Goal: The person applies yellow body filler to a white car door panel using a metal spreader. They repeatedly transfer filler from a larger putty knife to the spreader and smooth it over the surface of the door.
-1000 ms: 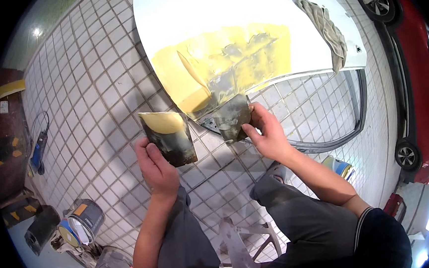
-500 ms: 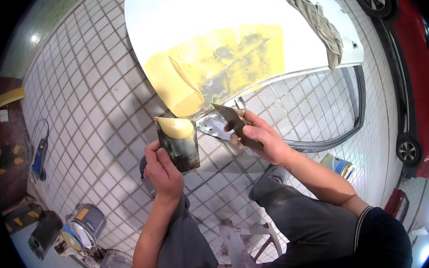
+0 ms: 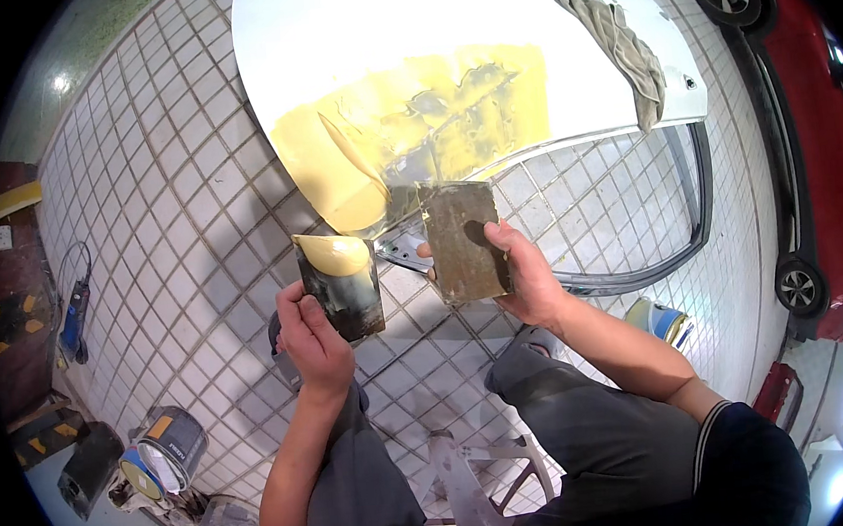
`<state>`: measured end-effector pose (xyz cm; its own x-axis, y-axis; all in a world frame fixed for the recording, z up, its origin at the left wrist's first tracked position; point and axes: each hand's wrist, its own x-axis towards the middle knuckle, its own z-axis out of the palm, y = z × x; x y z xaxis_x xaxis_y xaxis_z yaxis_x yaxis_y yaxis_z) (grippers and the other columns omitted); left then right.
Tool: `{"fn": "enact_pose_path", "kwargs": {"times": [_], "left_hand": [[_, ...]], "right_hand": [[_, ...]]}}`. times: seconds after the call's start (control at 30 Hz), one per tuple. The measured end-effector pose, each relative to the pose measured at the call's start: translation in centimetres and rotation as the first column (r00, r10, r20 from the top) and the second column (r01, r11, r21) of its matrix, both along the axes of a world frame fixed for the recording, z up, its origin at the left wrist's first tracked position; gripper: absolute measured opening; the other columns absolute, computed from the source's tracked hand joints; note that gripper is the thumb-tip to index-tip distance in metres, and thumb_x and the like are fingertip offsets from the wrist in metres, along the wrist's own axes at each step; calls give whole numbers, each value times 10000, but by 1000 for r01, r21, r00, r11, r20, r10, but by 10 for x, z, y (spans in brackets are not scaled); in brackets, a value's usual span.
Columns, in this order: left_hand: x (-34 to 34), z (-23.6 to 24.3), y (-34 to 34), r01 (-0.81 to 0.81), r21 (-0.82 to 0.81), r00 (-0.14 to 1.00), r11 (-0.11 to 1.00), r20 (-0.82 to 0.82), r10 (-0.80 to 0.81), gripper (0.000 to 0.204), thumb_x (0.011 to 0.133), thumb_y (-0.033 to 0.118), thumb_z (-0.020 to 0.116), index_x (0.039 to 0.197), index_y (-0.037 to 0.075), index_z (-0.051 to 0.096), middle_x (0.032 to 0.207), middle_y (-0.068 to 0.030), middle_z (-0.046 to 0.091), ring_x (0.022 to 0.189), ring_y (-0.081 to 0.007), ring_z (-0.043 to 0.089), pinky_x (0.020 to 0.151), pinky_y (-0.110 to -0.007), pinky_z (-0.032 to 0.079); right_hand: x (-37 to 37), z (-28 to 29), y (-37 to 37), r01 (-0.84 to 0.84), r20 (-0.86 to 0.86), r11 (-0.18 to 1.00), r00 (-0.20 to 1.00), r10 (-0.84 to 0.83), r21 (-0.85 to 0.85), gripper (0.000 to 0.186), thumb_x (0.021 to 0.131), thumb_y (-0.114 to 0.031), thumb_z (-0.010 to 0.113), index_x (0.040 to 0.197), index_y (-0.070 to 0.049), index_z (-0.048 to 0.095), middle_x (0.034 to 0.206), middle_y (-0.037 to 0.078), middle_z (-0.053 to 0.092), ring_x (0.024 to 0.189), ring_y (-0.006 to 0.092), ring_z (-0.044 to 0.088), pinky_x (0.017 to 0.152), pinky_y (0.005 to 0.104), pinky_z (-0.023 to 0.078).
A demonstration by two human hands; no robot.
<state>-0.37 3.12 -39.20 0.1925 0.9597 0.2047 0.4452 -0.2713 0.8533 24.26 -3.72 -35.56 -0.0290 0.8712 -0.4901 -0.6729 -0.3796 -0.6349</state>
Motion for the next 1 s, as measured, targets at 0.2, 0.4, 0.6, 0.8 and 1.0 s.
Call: {"fn": "enact_pose_path", "kwargs": {"times": [0.2,0.4,0.6,0.8,1.0], "left_hand": [[0,2,1,15,15,1000,1000,-25,-15,262,1059,227,394,1073,16,547,690,-50,563,576,-142,531,565,-287,413],[19,26,4,58,-87,992,995,115,-48,244,1066,181,378,1077,-13,525,875,-71,542,802,-143,494,741,-279,410],[41,29,9,87,-74,982,993,175,-73,209,1061,139,380,1093,-23,508,943,-88,538,860,-150,491,775,-284,426],[41,32,6,66,-32,987,997,146,-61,192,1042,113,385,1077,-31,507,934,-107,550,835,-165,516,747,-290,440],[40,43,-5,107,13,988,994,111,-108,191,1020,101,399,1072,-44,511,944,-114,571,810,-177,547,728,-299,455]], "right_hand": [[-5,5,1,-6,-40,1000,999,6,8,715,1011,-597,373,1465,-44,362,1311,217,588,1132,301,628,968,395,498],[-10,2,0,-54,-405,996,914,21,-71,752,1011,-652,265,1471,-74,404,1349,139,584,1137,279,598,930,417,468],[-43,-3,-7,-109,-618,985,786,3,-135,372,1008,-329,427,1286,-114,548,1159,68,637,958,214,578,820,408,441],[-49,-1,-6,-153,-687,978,727,15,-140,364,958,-194,501,1316,-137,532,1172,43,624,945,184,562,828,379,435],[-53,-4,-5,-167,-564,939,825,-34,-302,340,995,-183,515,1333,-142,523,1168,25,616,906,140,547,774,341,433]]}}
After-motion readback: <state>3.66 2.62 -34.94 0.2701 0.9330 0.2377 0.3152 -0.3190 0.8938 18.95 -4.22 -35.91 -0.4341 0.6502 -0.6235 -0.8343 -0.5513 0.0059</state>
